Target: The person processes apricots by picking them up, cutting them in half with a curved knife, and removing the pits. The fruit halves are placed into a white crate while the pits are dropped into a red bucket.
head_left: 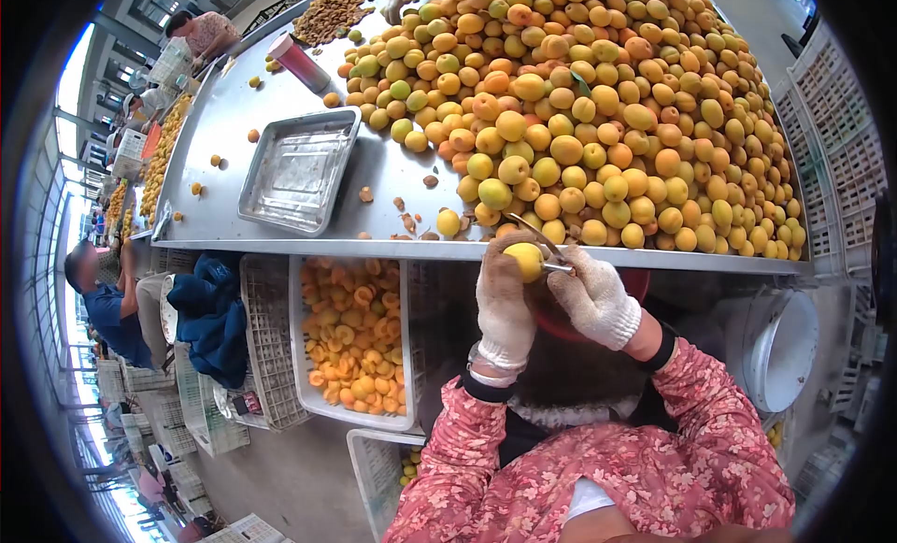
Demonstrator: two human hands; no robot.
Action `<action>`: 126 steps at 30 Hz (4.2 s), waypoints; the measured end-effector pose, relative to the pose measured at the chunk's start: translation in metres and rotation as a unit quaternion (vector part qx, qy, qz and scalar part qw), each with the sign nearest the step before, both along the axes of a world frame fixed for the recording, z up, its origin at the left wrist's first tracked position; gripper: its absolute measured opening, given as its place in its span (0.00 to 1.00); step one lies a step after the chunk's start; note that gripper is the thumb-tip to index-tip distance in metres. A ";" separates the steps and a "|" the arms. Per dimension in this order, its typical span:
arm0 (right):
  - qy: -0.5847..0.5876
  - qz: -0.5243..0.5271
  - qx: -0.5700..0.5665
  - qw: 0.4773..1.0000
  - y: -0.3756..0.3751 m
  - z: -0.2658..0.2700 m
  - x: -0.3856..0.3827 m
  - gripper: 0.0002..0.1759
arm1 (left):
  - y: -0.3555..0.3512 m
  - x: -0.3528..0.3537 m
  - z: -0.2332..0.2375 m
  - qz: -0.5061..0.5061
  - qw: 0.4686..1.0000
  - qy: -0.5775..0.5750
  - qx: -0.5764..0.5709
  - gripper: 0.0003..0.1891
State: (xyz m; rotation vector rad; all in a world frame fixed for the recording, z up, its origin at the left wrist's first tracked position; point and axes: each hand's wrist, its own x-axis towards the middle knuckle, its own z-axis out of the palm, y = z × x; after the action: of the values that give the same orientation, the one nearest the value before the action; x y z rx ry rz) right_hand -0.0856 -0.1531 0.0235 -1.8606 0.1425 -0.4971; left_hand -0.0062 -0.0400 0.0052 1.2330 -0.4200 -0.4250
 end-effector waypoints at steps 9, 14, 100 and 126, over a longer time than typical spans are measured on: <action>0.102 -0.022 0.205 0.973 0.037 0.017 -0.018 0.10 | 0.023 -0.010 0.015 -0.024 0.998 0.039 -0.036 0.21; 0.089 -0.036 0.080 0.992 0.051 0.024 -0.022 0.10 | 0.032 -0.014 -0.007 -0.009 0.999 -0.023 -0.044 0.25; 0.174 -0.043 -0.029 0.983 0.086 0.002 -0.024 0.15 | 0.053 -0.012 0.016 -0.085 0.957 0.206 -0.188 0.33; 0.144 -0.055 -0.022 0.988 0.093 0.003 -0.020 0.13 | 0.057 -0.018 0.006 -0.047 0.978 0.136 -0.152 0.30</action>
State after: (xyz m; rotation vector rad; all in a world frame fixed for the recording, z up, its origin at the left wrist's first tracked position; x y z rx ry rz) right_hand -0.1057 -0.0599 0.0261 -1.9687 0.4340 -0.3054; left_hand -0.0239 0.0167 0.0111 0.8468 -0.2953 -0.5789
